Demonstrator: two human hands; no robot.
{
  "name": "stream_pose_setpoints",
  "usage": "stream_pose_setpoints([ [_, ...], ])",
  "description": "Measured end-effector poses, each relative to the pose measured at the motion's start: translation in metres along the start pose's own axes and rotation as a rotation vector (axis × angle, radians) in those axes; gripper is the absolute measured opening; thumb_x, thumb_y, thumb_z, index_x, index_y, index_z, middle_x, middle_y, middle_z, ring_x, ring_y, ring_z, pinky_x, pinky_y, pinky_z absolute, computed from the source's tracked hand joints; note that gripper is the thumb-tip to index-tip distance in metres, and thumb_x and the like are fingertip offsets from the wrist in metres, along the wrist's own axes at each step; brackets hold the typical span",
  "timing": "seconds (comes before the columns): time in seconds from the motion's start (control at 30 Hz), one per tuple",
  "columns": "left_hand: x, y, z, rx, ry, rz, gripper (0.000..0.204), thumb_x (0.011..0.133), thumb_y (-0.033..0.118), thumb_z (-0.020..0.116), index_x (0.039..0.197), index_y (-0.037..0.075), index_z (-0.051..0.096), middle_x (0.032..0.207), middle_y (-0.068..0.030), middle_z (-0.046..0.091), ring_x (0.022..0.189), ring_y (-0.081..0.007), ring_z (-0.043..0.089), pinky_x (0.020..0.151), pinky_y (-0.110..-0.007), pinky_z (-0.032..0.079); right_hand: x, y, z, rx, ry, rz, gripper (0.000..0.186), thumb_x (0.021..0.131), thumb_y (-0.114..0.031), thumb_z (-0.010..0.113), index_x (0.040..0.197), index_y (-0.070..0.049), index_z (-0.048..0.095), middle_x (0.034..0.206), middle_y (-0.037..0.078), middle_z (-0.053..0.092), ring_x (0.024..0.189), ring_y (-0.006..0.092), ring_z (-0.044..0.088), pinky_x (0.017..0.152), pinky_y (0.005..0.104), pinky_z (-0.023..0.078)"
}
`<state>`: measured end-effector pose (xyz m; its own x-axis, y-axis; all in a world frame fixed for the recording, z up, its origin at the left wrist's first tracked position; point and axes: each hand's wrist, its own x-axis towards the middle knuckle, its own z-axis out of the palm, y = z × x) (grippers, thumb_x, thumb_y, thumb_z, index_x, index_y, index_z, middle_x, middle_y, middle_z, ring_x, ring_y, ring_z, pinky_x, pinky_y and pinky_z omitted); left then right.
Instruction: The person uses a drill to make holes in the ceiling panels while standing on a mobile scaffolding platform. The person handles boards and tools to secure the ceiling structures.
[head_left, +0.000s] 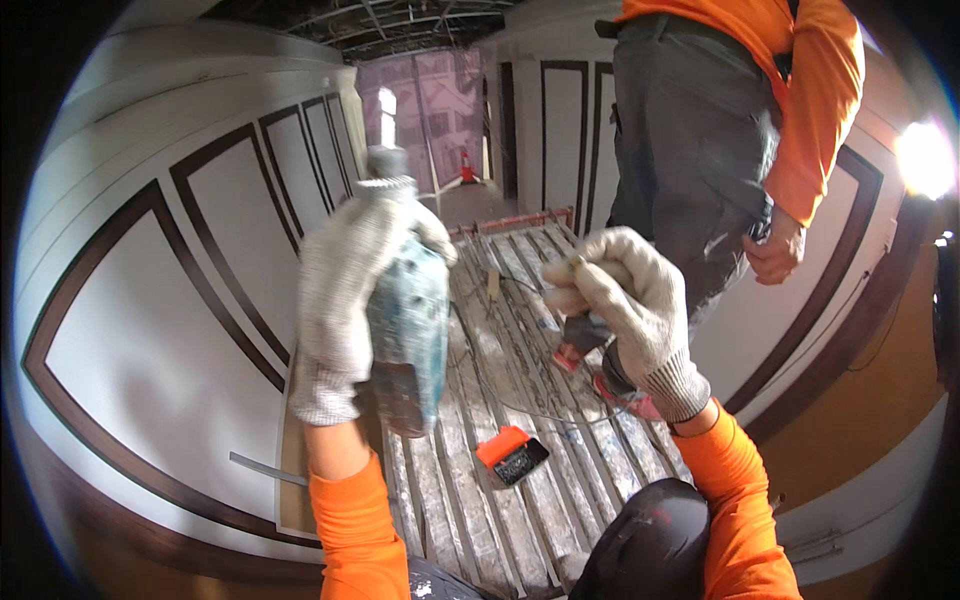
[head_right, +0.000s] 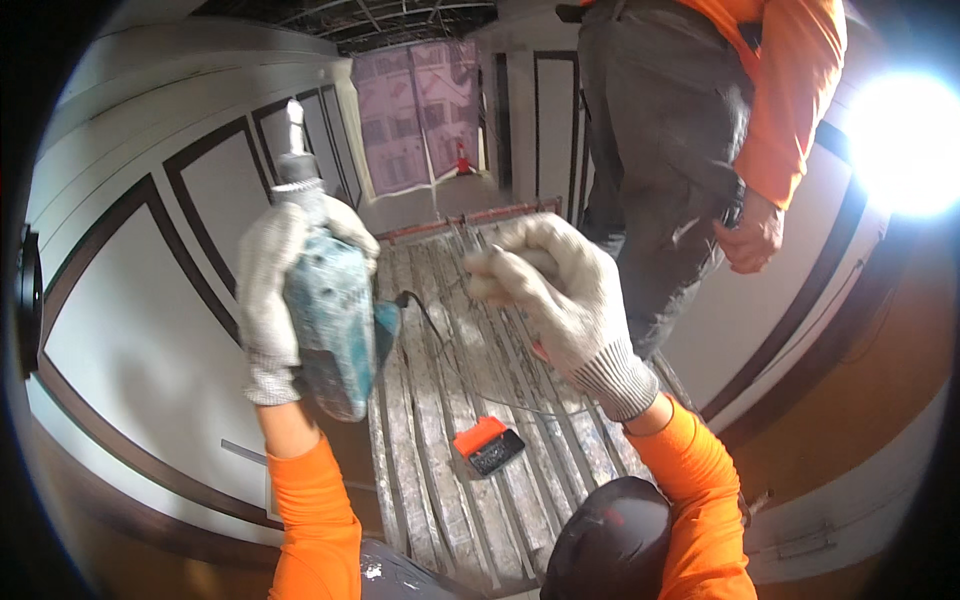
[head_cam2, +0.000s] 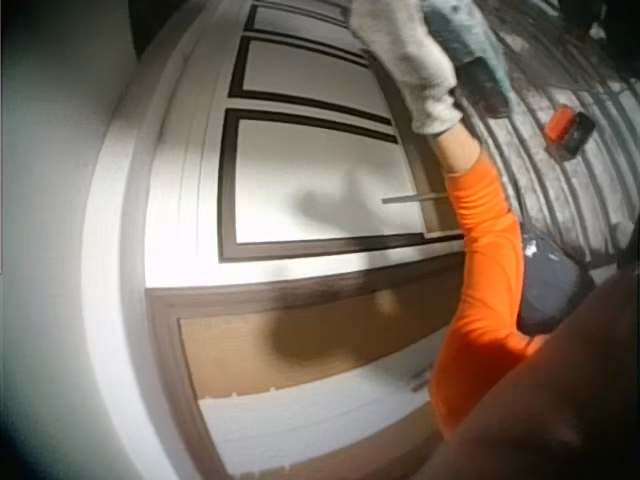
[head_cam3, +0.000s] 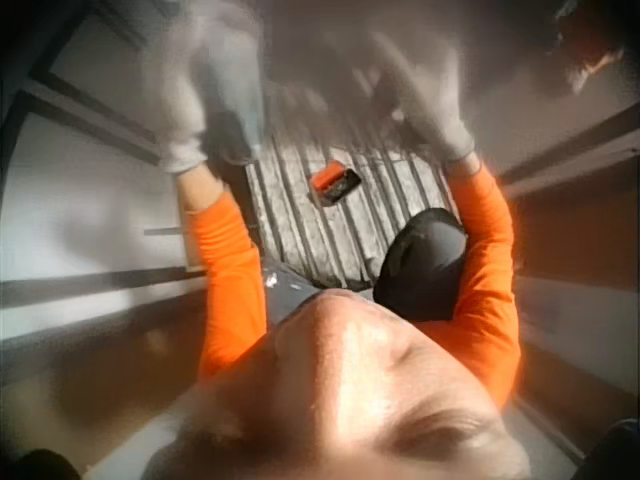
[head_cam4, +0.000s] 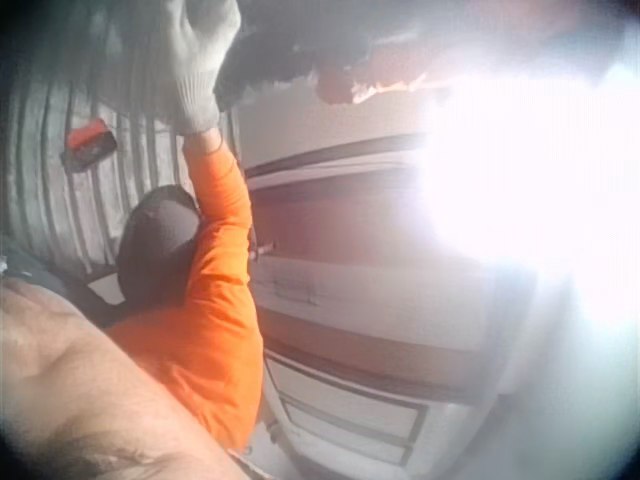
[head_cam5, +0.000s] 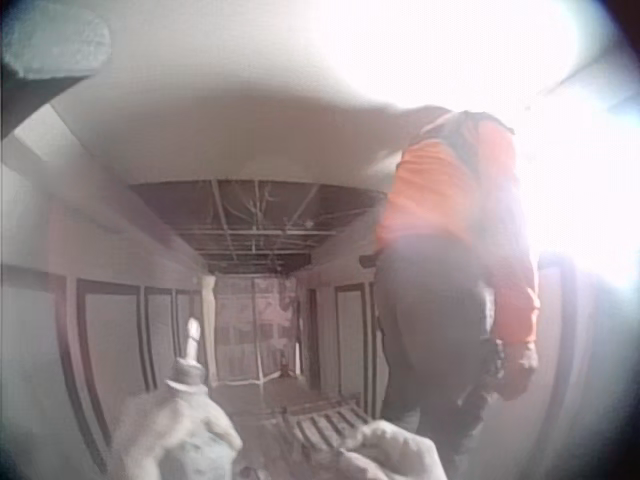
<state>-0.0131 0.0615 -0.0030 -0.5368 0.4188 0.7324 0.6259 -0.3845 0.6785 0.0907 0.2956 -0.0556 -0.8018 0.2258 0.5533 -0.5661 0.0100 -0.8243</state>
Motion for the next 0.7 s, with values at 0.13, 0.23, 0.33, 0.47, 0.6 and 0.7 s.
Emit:
stream_pose_setpoints([
  [0.13, -0.003, 0.012, 0.016, -0.007, -0.006, -0.103, 0.04, 0.101, 0.036, 0.067, 0.105, -0.003, 0.07, 0.086, -0.0053, 0.07, 0.076, -0.0103, 0.066, 0.068, -0.026, 0.053, 0.063, -0.049, 0.044, -0.187, -0.135, -0.414, 0.018, 0.096, -0.013, 0.072, 0.107, 0.0, 0.066, 0.102, 0.005, 0.073, 0.087, 0.0079, 0.068, 0.081, 0.0247, 0.057],
  [0.23, -0.005, 0.013, 0.025, 0.01, -0.005, -0.104, 0.035, 0.1, 0.032, 0.065, 0.102, -0.003, 0.07, 0.085, -0.0029, 0.068, 0.074, -0.0087, 0.063, 0.067, -0.026, 0.052, 0.089, -0.069, 0.063, -0.045, -0.068, -0.475, 0.02, 0.093, -0.017, 0.078, 0.104, -0.002, 0.07, 0.091, 0.0, 0.069, 0.079, 0.0039, 0.06, 0.071, 0.0219, 0.052],
  [0.33, -0.004, 0.008, 0.03, 0.02, -0.009, -0.128, 0.031, 0.099, 0.029, 0.064, 0.101, 0.0, 0.071, 0.084, 0.0005, 0.065, 0.074, -0.0062, 0.057, 0.067, -0.025, 0.049, 0.087, -0.071, 0.066, 0.011, -0.043, -0.428, 0.015, 0.092, -0.013, 0.078, 0.101, -0.002, 0.073, 0.092, -0.001, 0.069, 0.082, 0.0045, 0.061, 0.074, 0.0225, 0.052],
  [0.47, -0.005, 0.005, 0.029, 0.105, -0.038, -0.214, 0.027, 0.099, 0.029, 0.065, 0.104, 0.003, 0.072, 0.084, 0.0044, 0.063, 0.078, -0.0045, 0.052, 0.071, -0.023, 0.043, 0.078, -0.064, 0.066, 0.073, 0.019, -0.391, 0.013, 0.092, -0.003, 0.074, 0.105, -0.001, 0.075, 0.094, 0.004, 0.074, 0.085, 0.0076, 0.066, 0.079, 0.0231, 0.055],
  [0.6, -0.008, 0.004, 0.034, 0.089, -0.079, -0.253, 0.031, 0.1, 0.032, 0.068, 0.109, 0.003, 0.073, 0.09, 0.003, 0.066, 0.082, -0.004, 0.054, 0.075, -0.024, 0.047, 0.077, -0.06, 0.059, 0.126, -0.005, -0.356, 0.015, 0.093, -0.004, 0.075, 0.108, 0.001, 0.074, 0.095, 0.005, 0.075, 0.085, 0.0085, 0.069, 0.08, 0.0247, 0.058],
  [0.7, -0.005, -0.003, 0.035, 0.206, -0.073, -0.176, 0.042, 0.098, 0.039, 0.062, 0.101, -0.002, 0.071, 0.092, -0.0055, 0.071, 0.081, -0.0123, 0.063, 0.077, -0.029, 0.052, 0.078, -0.059, 0.055, 0.122, -0.02, -0.269, 0.016, 0.095, -0.007, 0.075, 0.108, 0.001, 0.073, 0.093, 0.005, 0.075, 0.083, 0.0085, 0.07, 0.078, 0.0252, 0.058],
])
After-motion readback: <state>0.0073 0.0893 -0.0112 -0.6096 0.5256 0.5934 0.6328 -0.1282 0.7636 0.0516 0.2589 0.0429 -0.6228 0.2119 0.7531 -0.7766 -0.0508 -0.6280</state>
